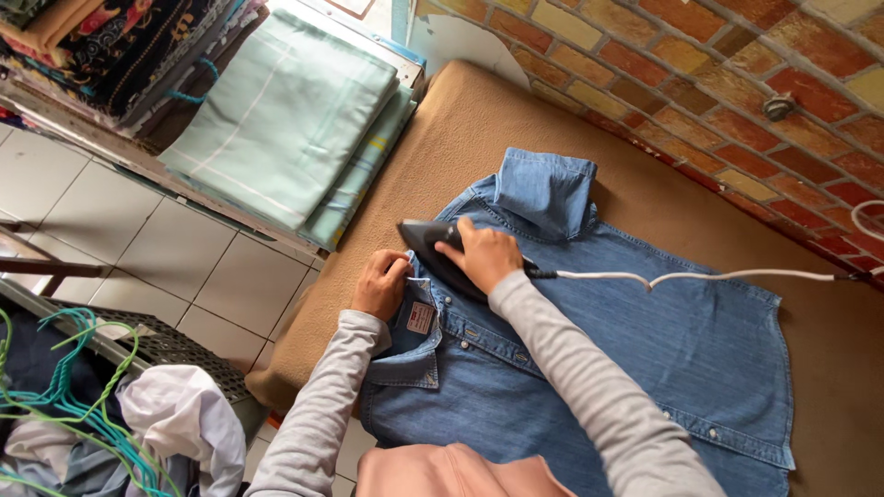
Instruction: The person irons a blue denim shirt laid out on an ironing board. They smooth the fabric with one hand while moving the iron across the body, collar, and sleeves. The shirt remains on the board throughout the clip.
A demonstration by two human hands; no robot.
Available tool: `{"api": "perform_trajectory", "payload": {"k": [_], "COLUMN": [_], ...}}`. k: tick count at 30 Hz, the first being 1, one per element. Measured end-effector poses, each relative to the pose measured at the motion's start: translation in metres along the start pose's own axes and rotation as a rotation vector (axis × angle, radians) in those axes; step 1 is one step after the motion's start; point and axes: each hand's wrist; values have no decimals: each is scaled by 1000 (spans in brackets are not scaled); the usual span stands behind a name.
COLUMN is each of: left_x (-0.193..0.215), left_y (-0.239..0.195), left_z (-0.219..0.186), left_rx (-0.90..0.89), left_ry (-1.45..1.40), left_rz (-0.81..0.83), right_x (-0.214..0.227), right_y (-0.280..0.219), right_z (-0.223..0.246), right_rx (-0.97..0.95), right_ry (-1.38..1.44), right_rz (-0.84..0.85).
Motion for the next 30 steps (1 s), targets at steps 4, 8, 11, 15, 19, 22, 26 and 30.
{"api": "perform_trajectory", "payload": {"k": [4,8,11,15,19,22,26,30], "left_x": [0,-2,-1,-5,-2,-3,-1,-3], "left_y": [1,-4,-4,-5,-6,-4,-3,-3], "left_z": [-1,0,2,3,4,3,0,-1], "left_rx": [15,38,63,50,29,20,34,58], "left_ry": [27,30,31,32,11,18,32,42], "left_rz": [-1,4,-3,-21,-21,-20,-13,-9], "right_x": [7,-4,-12,-13,-4,5,16,12], "right_y": [-24,-3,29,38,0,-51,-106,-106], "right_z": [-13,-2,19,26,8,-23,-63,-61], "right_rx": [41,19,-22,-67,-33,28,120,87], "right_ry": [-21,-41,-34,-24,16,22,16,20], "right_rz": [22,-2,-16,32,20,41,-22,-16]}}
Point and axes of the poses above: each hand's wrist, its own y-axis towards the middle knuckle, its own x-axis out of the back of the hand, z = x × y, and after that the axes turned 13 degrees about -y, right-handed
